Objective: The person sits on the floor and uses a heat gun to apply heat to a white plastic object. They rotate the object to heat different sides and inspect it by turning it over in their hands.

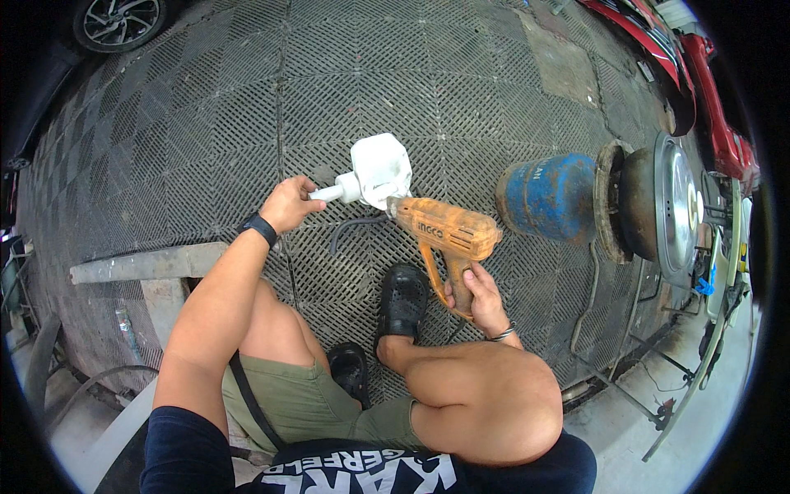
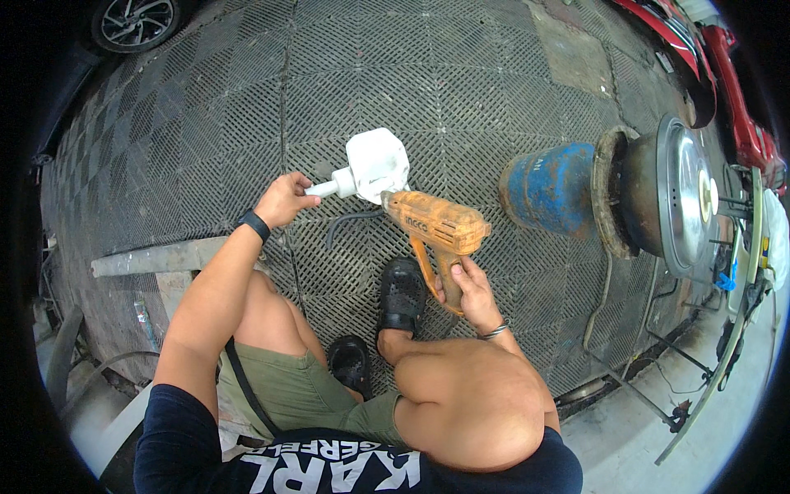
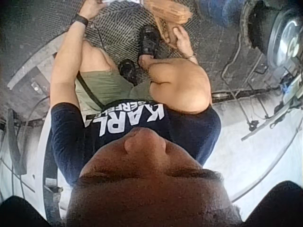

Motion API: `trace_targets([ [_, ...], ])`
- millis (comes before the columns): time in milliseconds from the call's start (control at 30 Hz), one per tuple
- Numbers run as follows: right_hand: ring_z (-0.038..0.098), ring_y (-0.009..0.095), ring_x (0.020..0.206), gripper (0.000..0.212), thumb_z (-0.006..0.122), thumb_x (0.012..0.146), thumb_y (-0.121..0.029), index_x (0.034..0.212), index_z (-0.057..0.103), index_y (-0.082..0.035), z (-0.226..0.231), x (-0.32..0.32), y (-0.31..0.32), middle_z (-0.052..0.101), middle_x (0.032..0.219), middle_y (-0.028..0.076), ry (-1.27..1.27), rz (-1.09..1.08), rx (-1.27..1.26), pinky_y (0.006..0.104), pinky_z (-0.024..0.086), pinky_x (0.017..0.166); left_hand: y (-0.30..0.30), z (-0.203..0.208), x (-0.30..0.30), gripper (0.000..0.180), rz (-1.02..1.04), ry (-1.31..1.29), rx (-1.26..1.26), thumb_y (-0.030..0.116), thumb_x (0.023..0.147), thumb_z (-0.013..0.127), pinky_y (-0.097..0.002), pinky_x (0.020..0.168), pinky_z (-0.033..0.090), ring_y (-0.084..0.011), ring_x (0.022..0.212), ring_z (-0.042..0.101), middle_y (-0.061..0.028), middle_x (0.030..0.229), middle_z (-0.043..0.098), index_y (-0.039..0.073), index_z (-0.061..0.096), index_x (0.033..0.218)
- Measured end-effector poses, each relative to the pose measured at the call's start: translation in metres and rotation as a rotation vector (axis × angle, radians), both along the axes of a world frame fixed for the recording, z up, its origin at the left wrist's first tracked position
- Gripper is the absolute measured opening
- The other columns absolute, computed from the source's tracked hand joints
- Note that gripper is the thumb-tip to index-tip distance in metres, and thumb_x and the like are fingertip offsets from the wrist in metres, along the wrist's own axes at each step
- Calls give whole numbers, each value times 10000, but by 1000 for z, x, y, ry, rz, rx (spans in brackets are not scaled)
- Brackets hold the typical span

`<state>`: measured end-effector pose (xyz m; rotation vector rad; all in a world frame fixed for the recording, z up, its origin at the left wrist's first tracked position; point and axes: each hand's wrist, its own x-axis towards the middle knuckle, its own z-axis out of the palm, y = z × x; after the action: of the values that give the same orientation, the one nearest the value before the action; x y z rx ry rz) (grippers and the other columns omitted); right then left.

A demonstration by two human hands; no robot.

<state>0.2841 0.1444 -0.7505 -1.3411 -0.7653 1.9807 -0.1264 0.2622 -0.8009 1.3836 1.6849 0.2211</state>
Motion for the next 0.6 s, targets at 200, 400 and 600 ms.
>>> trace_targets([
  [200, 608, 165, 674, 540, 527, 1058, -385, 1389, 452, 35, -4, 13, 14, 636, 872, 108, -84, -50, 21, 298, 531, 645, 0, -4, -1, 479, -7, 14, 16, 220, 805, 860, -372, 774, 550, -252, 831, 703, -169, 913, 730, -64, 664, 1138],
  [400, 608, 146, 697, 617, 530, 1055, -397, 1489, 408, 24, -14, 22, 34, 628, 884, 88, -118, -50, 96, 288, 528, 640, -1, 2, 0, 471, -17, 32, 27, 214, 810, 858, -364, 768, 550, -239, 822, 702, -166, 906, 728, -67, 662, 1133],
  [600, 609, 152, 706, 609, 523, 1060, -383, 1490, 403, 30, -16, 21, 49, 626, 876, 91, -108, -89, 115, 288, 531, 644, 0, 6, 3, 494, -1, 20, -30, 239, 830, 852, -374, 796, 546, -258, 859, 686, -169, 937, 714, -62, 648, 1165],
])
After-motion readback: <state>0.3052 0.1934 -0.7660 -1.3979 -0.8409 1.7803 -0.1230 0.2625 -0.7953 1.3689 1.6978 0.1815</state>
